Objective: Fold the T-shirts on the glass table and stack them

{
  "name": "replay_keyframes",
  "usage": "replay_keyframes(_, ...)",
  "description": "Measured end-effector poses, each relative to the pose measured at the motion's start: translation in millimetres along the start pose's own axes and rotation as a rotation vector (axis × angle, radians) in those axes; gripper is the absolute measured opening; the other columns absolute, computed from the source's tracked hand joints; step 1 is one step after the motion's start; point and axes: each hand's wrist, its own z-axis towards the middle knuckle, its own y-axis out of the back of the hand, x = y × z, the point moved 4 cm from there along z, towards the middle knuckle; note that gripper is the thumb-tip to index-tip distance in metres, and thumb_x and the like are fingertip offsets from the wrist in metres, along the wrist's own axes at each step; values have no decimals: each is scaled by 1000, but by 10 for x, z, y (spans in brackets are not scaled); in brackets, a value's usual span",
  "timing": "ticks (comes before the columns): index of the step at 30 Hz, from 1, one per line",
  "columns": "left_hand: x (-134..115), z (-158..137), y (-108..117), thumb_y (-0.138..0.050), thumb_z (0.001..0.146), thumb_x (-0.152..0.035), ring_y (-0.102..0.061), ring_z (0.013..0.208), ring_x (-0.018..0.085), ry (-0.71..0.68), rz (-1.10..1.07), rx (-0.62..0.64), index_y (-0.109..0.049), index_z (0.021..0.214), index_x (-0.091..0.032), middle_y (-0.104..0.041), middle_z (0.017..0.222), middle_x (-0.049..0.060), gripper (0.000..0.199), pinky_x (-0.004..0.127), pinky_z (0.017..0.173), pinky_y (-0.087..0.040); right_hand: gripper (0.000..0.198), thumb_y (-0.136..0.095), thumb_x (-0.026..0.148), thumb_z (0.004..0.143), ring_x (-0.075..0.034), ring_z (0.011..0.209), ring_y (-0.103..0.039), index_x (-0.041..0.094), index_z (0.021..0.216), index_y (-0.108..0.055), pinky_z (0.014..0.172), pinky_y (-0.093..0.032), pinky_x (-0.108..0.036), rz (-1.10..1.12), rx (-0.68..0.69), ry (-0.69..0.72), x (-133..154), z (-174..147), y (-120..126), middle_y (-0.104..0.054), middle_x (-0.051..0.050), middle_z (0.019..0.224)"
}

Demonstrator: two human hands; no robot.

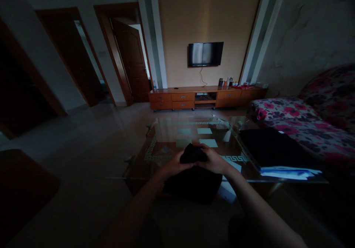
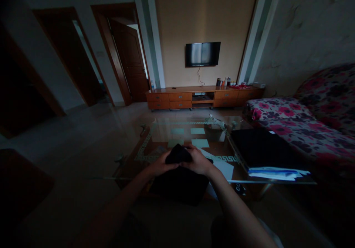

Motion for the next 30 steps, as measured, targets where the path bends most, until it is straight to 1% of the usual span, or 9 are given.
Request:
replay_keyframes(4,24,-9,-2,-82,74,-47,-59,126,33,7,59,-11,-57,139,-18,-65,134,14,76,46,107,-45,37,-74,23,78,-25,102,-67,18,113,-68,93,-52,-39,43,56,-58,6,-8,-68,-69,-9,115)
replay_keyframes(7,34,-27,-4,-78,79,-50,-60,123,32,25,100,32,-58,139,-17,-66,132,12,71,43,105,-46,35,-76,26,75,-21,89,-66,18,106,-63,81,-53,-34,71,43,-125,-32,-20,-69,-70,-5,99)
replay_keyframes(13,33,-60,-31,-70,84,-44,-65,110,30,47,185,109,-65,129,-15,-72,118,10,53,40,96,-49,66,-87,31,65,-22,99,-66,20,121,-54,86,-51,-33,137,-25,-108,-67,-16,-46,-69,-5,110)
replay_keyframes(18,-55,-37,-82,-78,79,-48,-64,112,29,-71,156,146,-62,134,-15,-70,124,10,65,37,95,-49,59,-85,27,66,-23,101,-67,20,120,-63,91,-51,-34,79,-29,-77,-43,-1,-72,-72,-6,112)
replay_keyframes(20,-63,-23,-90,-77,80,-51,-66,106,28,-53,142,157,-66,126,-13,-72,116,9,60,36,91,-51,57,-83,30,68,-22,99,-68,20,121,-65,88,-52,-33,76,16,-105,-74,-19,-62,-73,-5,109)
replay_keyframes(22,-51,-20,-83,-75,81,-54,-67,101,27,-18,137,171,-70,119,-13,-74,110,8,56,35,87,-52,52,-82,38,70,-21,92,-69,20,116,-69,81,-53,-31,86,135,-208,-161,-61,-49,-74,-3,103)
replay_keyframes(24,-21,-27,-49,-76,80,-55,-67,101,28,16,116,168,-70,118,-14,-74,109,8,57,35,86,-52,51,-85,43,66,-21,85,-70,20,110,-73,73,-53,-28,99,280,-347,-275,-125,-24,-75,-2,95)
replay_keyframes(26,33,-36,18,-79,77,-56,-68,102,29,60,77,136,-69,121,-13,-74,112,10,62,36,86,-53,49,-88,42,61,-20,80,-70,21,104,-76,68,-52,-26,105,362,-427,-363,-178,28,-76,0,90)
replay_keyframes(30,133,-39,158,-87,68,-53,-68,108,31,120,-19,85,-65,124,-13,-73,119,13,72,40,91,-54,33,-83,44,67,-16,72,-66,20,88,-77,63,-49,-23,183,360,-396,-392,-191,110,-73,2,81)
